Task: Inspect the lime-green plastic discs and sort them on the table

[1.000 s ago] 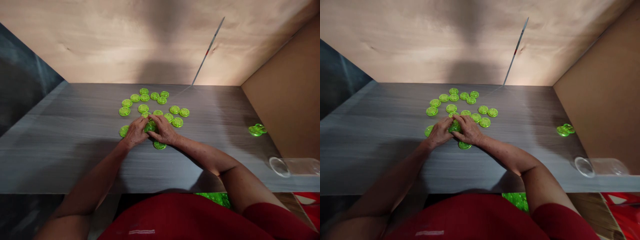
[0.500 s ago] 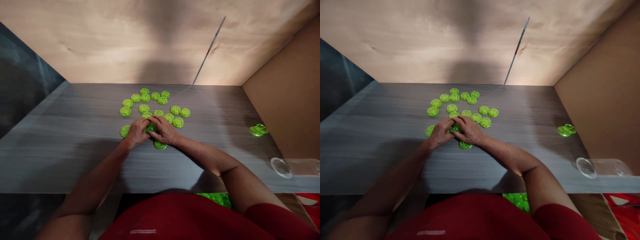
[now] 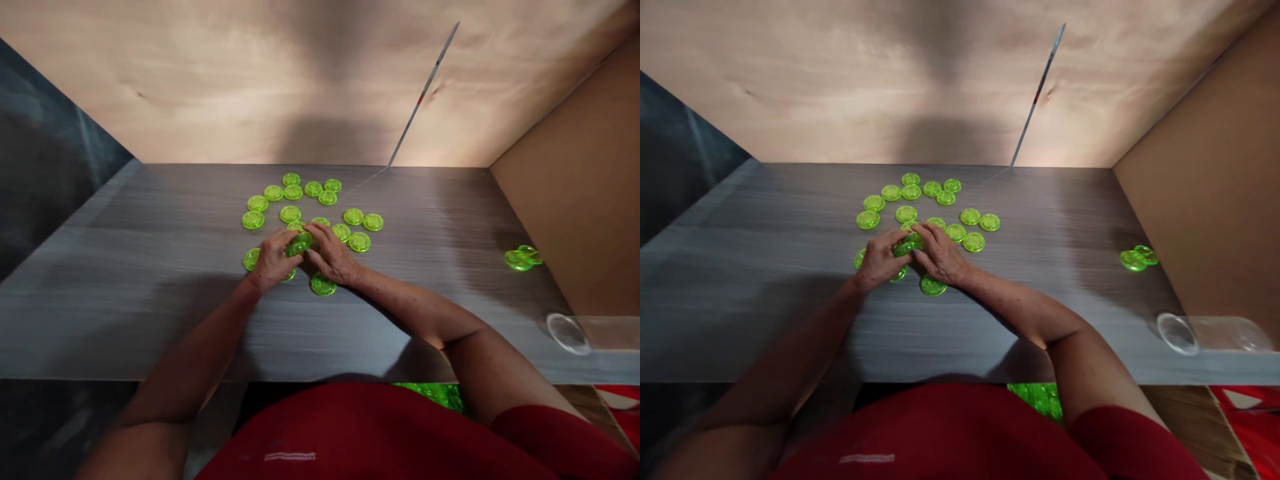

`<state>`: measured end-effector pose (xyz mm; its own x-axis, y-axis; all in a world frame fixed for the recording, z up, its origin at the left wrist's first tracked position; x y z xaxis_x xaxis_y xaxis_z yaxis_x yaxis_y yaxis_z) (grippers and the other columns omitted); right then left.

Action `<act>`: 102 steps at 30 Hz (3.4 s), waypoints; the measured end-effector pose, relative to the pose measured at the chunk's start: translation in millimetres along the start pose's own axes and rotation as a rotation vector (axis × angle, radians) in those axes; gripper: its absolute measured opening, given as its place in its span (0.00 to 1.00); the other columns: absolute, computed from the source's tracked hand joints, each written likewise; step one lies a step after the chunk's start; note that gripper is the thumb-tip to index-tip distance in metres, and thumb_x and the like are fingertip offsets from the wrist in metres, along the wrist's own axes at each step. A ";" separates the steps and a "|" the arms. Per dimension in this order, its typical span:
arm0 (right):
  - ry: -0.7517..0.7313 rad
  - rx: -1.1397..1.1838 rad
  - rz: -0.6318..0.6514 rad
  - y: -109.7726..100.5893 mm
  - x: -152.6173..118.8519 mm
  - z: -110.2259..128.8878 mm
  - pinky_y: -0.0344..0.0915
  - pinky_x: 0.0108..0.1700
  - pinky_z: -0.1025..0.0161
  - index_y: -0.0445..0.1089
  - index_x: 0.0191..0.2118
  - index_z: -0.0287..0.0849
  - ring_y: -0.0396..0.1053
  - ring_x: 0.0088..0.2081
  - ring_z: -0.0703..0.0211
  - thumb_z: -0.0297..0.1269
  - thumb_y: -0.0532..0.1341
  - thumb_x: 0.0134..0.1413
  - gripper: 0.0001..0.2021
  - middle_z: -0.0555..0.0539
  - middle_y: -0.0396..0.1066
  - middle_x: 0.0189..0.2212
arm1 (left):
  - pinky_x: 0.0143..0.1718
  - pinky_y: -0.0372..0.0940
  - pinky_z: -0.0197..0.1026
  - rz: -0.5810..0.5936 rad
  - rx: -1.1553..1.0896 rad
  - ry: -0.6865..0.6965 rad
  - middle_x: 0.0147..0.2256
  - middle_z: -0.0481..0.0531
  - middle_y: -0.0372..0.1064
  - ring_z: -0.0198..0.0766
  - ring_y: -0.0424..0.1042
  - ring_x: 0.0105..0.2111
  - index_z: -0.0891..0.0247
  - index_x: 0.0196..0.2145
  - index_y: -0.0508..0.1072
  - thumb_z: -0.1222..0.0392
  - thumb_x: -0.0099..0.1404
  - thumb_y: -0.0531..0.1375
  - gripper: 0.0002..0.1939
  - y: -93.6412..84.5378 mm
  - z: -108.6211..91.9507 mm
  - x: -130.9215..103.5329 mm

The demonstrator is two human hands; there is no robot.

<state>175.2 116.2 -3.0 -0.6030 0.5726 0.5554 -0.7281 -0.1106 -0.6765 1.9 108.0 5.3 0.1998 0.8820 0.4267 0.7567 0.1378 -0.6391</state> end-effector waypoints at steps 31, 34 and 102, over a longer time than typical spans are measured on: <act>0.010 0.091 -0.168 -2.8 0.9 -11.4 0.76 0.54 0.50 0.63 0.62 0.46 0.75 0.48 0.49 0.41 0.55 0.81 0.12 0.39 0.75 0.51 | 0.64 0.79 0.54 -0.080 -0.113 0.180 0.59 0.60 0.86 0.52 0.84 0.59 0.59 0.62 0.83 0.62 0.68 0.72 0.25 -6.7 -15.1 -1.0; 0.045 0.098 -0.143 -1.8 1.1 -12.6 0.76 0.53 0.49 0.64 0.61 0.45 0.75 0.48 0.48 0.42 0.55 0.81 0.12 0.38 0.76 0.51 | 0.65 0.79 0.54 -0.097 -0.103 0.181 0.58 0.60 0.86 0.51 0.84 0.59 0.59 0.61 0.83 0.61 0.68 0.72 0.24 -7.0 -16.8 -1.3; 0.286 -0.443 0.369 -19.3 40.8 -48.2 0.55 0.73 0.23 0.75 0.74 0.47 0.57 0.77 0.15 0.61 0.74 0.67 0.38 0.25 0.59 0.81 | 0.70 0.67 0.71 0.147 0.419 -0.097 0.75 0.70 0.66 0.71 0.69 0.71 0.55 0.74 0.74 0.53 0.75 0.68 0.33 13.8 1.3 6.5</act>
<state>180.4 180.8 9.4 -0.6330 0.7616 0.1388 -0.2489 -0.0304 -0.9681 12.8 116.2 -1.6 0.2121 0.9413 0.2626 0.4030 0.1606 -0.9010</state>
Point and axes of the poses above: each hand's wrist, its own x-axis towards the middle knuckle, its own y-axis out of the palm, z = x × y, the point moved 7 cm from there along x, towards the middle knuckle
